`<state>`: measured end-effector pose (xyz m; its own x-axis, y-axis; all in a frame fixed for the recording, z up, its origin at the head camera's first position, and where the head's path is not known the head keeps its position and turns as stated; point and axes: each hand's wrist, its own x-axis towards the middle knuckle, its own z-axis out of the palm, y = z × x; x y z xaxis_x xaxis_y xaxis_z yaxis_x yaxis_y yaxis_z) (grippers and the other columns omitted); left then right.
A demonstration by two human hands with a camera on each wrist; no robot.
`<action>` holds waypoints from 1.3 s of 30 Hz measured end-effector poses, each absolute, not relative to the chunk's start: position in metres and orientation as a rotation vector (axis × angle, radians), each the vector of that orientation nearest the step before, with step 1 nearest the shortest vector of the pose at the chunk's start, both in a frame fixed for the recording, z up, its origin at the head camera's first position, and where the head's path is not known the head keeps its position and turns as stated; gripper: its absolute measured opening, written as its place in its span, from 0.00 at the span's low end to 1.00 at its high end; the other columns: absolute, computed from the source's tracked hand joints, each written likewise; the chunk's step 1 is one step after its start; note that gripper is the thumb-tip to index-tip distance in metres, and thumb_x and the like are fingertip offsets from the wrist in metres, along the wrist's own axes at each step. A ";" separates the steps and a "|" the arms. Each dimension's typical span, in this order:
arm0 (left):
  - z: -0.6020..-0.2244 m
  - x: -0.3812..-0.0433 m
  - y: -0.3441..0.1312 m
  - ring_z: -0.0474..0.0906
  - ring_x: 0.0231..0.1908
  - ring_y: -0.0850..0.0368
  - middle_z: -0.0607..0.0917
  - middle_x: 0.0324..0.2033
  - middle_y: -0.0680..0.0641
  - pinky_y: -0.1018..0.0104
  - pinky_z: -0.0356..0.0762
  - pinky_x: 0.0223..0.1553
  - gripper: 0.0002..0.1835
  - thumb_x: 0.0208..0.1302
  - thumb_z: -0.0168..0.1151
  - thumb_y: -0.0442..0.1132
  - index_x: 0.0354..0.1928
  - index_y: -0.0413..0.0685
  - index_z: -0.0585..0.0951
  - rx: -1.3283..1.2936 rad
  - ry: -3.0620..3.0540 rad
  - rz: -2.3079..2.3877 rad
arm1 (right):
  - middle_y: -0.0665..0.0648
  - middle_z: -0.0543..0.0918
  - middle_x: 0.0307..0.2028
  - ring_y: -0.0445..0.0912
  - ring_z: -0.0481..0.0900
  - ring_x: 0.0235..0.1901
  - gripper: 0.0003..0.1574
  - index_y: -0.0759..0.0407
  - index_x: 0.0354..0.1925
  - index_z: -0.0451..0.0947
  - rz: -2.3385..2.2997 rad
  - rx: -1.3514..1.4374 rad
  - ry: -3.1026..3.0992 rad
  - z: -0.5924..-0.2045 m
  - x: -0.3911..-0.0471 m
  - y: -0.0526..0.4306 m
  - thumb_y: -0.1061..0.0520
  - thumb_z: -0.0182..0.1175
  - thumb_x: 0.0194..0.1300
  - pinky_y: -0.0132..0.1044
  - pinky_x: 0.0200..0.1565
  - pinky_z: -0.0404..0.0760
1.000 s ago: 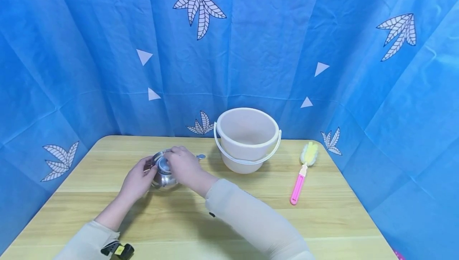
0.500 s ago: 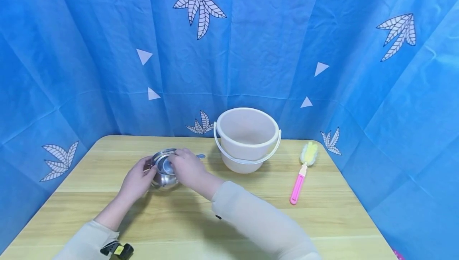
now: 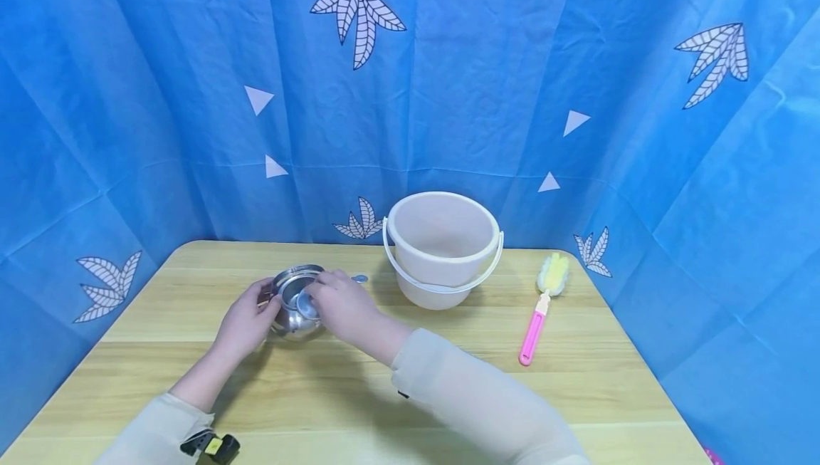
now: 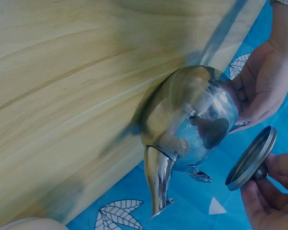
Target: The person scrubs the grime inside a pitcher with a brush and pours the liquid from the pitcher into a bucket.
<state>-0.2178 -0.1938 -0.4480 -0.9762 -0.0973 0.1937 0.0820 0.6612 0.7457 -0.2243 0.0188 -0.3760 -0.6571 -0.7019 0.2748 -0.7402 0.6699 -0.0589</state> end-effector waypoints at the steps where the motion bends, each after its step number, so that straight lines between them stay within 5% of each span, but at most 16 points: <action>1: -0.448 -0.218 -0.194 0.75 0.59 0.32 0.75 0.61 0.28 0.40 0.72 0.61 0.28 0.74 0.52 0.41 0.69 0.30 0.65 0.015 -2.664 -1.209 | 0.52 0.84 0.49 0.45 0.80 0.49 0.17 0.54 0.56 0.83 0.245 1.173 -2.649 -0.376 -0.224 0.020 0.59 0.63 0.69 0.33 0.54 0.80; 17: -0.450 -0.219 -0.195 0.77 0.57 0.32 0.76 0.61 0.29 0.39 0.72 0.61 0.28 0.74 0.52 0.41 0.69 0.30 0.65 0.025 -2.661 -1.207 | 0.52 0.85 0.45 0.44 0.80 0.44 0.13 0.55 0.51 0.85 0.240 1.207 -2.600 -0.381 -0.217 0.041 0.60 0.63 0.69 0.30 0.50 0.79; 26: -0.451 -0.220 -0.193 0.76 0.58 0.32 0.76 0.61 0.29 0.39 0.72 0.61 0.28 0.74 0.52 0.41 0.69 0.30 0.66 0.010 -2.662 -1.206 | 0.52 0.84 0.43 0.46 0.80 0.49 0.12 0.56 0.48 0.86 0.241 1.203 -2.585 -0.386 -0.212 0.056 0.62 0.65 0.66 0.33 0.57 0.78; 39: -0.449 -0.220 -0.193 0.75 0.59 0.33 0.76 0.61 0.29 0.39 0.71 0.61 0.28 0.74 0.52 0.41 0.69 0.30 0.66 0.020 -2.657 -1.197 | 0.51 0.85 0.41 0.44 0.79 0.40 0.13 0.56 0.48 0.86 0.291 1.182 -2.619 -0.388 -0.203 0.080 0.63 0.67 0.63 0.30 0.42 0.80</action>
<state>-0.2196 -0.1929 -0.4495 -0.9742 -0.1051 0.1996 0.0798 0.6669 0.7408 -0.2031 0.0801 -0.3878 -0.6382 -0.7052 0.3089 -0.7558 0.6502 -0.0772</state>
